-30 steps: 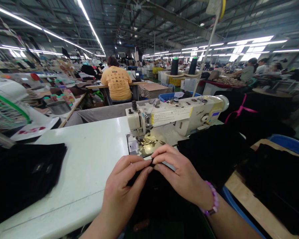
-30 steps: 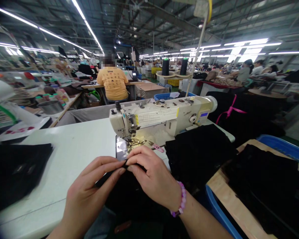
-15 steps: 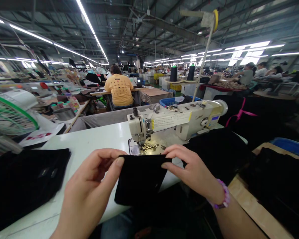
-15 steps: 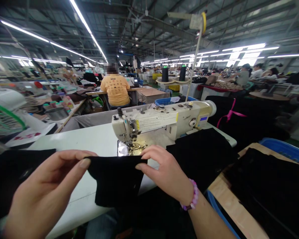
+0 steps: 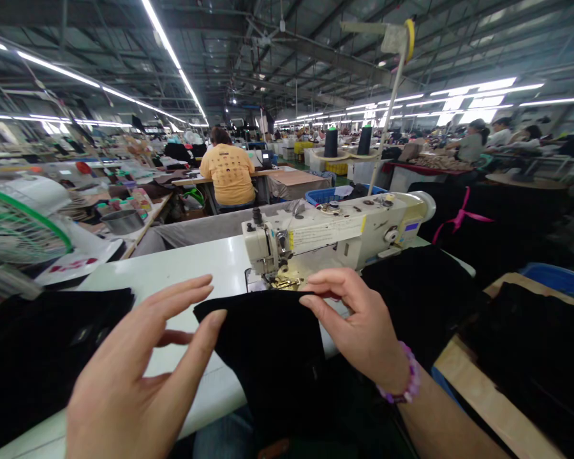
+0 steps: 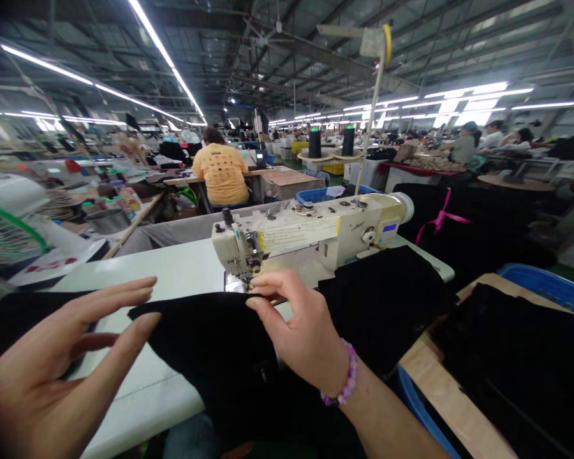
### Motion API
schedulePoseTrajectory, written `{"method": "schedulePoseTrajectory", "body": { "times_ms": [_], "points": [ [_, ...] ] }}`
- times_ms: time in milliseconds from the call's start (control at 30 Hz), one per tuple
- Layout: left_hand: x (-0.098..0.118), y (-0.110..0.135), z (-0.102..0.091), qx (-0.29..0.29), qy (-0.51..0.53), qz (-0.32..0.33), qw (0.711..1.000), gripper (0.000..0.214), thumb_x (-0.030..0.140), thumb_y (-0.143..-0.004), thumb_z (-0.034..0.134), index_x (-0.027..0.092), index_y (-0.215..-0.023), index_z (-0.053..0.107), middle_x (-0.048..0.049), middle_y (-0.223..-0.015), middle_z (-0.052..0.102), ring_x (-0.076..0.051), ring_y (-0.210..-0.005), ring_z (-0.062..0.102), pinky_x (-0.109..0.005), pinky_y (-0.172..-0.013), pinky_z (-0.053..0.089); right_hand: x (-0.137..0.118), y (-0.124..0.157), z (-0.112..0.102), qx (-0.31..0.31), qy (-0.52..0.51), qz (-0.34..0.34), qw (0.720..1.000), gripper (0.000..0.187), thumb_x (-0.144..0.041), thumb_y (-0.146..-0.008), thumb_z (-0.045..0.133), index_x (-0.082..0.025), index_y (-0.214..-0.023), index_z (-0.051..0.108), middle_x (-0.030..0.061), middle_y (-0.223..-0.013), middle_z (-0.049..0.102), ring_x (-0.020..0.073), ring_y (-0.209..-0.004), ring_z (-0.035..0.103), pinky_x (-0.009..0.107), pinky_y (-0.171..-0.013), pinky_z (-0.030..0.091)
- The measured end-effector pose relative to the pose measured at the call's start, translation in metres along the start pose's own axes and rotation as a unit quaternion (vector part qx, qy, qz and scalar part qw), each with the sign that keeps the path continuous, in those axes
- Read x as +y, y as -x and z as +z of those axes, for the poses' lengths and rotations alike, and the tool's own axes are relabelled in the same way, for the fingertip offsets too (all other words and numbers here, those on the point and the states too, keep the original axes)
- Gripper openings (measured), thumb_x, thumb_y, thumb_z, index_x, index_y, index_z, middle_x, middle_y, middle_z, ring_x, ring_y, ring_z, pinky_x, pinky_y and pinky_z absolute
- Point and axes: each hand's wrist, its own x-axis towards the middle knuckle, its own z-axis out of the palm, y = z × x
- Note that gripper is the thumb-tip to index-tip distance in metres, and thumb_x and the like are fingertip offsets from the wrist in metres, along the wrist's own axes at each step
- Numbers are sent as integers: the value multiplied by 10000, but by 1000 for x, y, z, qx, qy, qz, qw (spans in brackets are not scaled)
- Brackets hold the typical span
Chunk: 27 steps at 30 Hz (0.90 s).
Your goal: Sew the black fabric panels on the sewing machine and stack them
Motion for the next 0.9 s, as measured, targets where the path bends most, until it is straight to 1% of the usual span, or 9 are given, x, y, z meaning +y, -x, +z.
{"method": "schedulePoseTrajectory", "body": {
  "times_ms": [133,233,367,467,567,633,700,767,900],
  "points": [
    [16,-16,20,-147,-32,160,976,244,301,-915,590,286,-1104,743,-32,-1059,768,-202,-882,721,-253,-718,587,-1,-1,10,-61,50,-93,993,92,-218,-939,645,-247,-1027,652,30,-958,745,179,-883,731,300,-844,590],
    [19,-26,33,-215,3,163,963,211,200,-905,546,243,-925,751,-14,-859,762,-153,-770,710,-223,-710,564,2,1,15,-68,29,-80,994,86,-213,-936,652,-246,-1014,639,20,-958,741,169,-895,728,281,-851,573],
    [16,-34,32,-217,-7,153,964,146,214,-882,575,228,-843,715,2,-790,727,-145,-719,675,-222,-668,530,11,12,17,-116,-61,95,987,245,-252,-895,696,-252,-1128,621,21,-1026,743,182,-938,727,297,-862,563],
    [9,-43,29,-193,-46,157,968,170,283,-911,548,229,-851,697,-11,-813,710,-170,-739,659,-257,-683,518,20,26,20,-193,-170,267,929,251,-302,-898,674,-235,-1137,634,12,-940,750,177,-874,722,278,-769,554],
    [-16,-53,46,-233,-96,138,958,220,294,-938,480,212,-847,662,-39,-832,689,-196,-775,646,-295,-726,512,35,39,32,-220,-282,395,846,298,-369,-890,667,-199,-1133,635,-14,-778,708,138,-679,669,229,-613,500],
    [-45,-56,70,-296,-142,99,939,244,269,-948,430,200,-832,633,-59,-838,680,-208,-787,639,-316,-749,505,49,46,45,-215,-249,421,845,338,-345,-902,650,-183,-1196,609,-24,-730,679,132,-627,633,229,-582,475],
    [-78,-55,98,-337,-175,67,923,250,221,-941,405,197,-831,628,-68,-841,677,-216,-810,638,-322,-769,492,65,52,59,-212,-100,384,893,328,-283,-917,636,-172,-1223,603,-21,-689,656,154,-634,627,261,-610,482],
    [-107,-51,123,-344,-192,45,918,226,207,-919,436,192,-807,632,-82,-838,676,-227,-810,640,-328,-757,482,81,56,71,-218,100,283,929,298,-237,-907,662,-168,-1196,634,16,-743,675,202,-728,650,324,-699,509],
    [-141,-45,150,-334,-203,-1,920,171,235,-886,498,191,-777,621,-89,-842,680,-228,-786,635,-317,-707,458,101,61,80,-211,297,74,928,357,-208,-886,711,-170,-1233,635,126,-1211,670,297,-1114,611,449,-951,497]
  ]
}}
